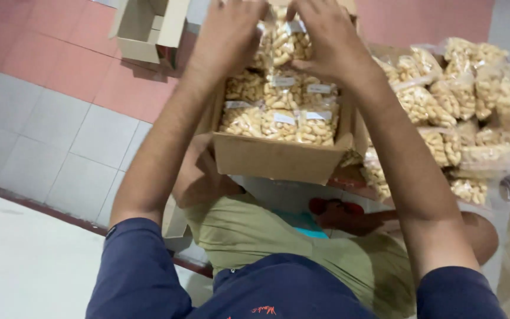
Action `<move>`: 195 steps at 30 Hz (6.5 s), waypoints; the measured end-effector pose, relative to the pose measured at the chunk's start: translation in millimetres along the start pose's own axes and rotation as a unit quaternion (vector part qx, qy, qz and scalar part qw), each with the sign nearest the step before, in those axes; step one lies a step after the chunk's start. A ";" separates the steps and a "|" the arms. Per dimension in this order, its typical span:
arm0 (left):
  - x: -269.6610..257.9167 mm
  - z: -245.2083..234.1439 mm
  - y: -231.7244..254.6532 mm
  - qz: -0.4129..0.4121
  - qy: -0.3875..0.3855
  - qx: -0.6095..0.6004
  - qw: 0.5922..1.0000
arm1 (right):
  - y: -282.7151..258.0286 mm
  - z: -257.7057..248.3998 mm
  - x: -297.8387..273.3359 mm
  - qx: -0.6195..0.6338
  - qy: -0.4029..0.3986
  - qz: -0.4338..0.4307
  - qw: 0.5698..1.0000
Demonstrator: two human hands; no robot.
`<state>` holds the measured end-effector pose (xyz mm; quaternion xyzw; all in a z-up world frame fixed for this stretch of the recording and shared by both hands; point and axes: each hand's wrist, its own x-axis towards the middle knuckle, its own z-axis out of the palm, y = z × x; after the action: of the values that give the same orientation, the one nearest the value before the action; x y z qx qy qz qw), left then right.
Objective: The person sits on the floor and repeatedly picks up small transparent bags of snack puffs from a cardboard box, inspects them, and places them back into the box. The person handles the bags one at a time throughout the clip.
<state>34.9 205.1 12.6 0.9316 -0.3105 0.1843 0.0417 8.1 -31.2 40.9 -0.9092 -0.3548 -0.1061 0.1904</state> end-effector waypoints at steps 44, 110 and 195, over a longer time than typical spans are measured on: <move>-4.9 50.3 0.2 0.095 -0.117 -0.091 0.984 | -29.7 61.6 -168.5 0.066 0.128 0.084 0.986; -18.9 24.5 4.9 0.067 -0.017 -0.173 0.982 | -46.1 26.9 -168.3 0.465 0.288 0.101 0.831; -32.3 4.8 40.6 0.000 -0.096 -0.529 0.843 | -67.5 35.8 -105.2 0.413 0.355 0.147 0.826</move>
<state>-11.6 189.7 -5.2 0.7811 -0.3629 -0.0988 0.4985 -112.4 -34.2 -7.8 -0.6864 -0.1357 -0.2360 0.6743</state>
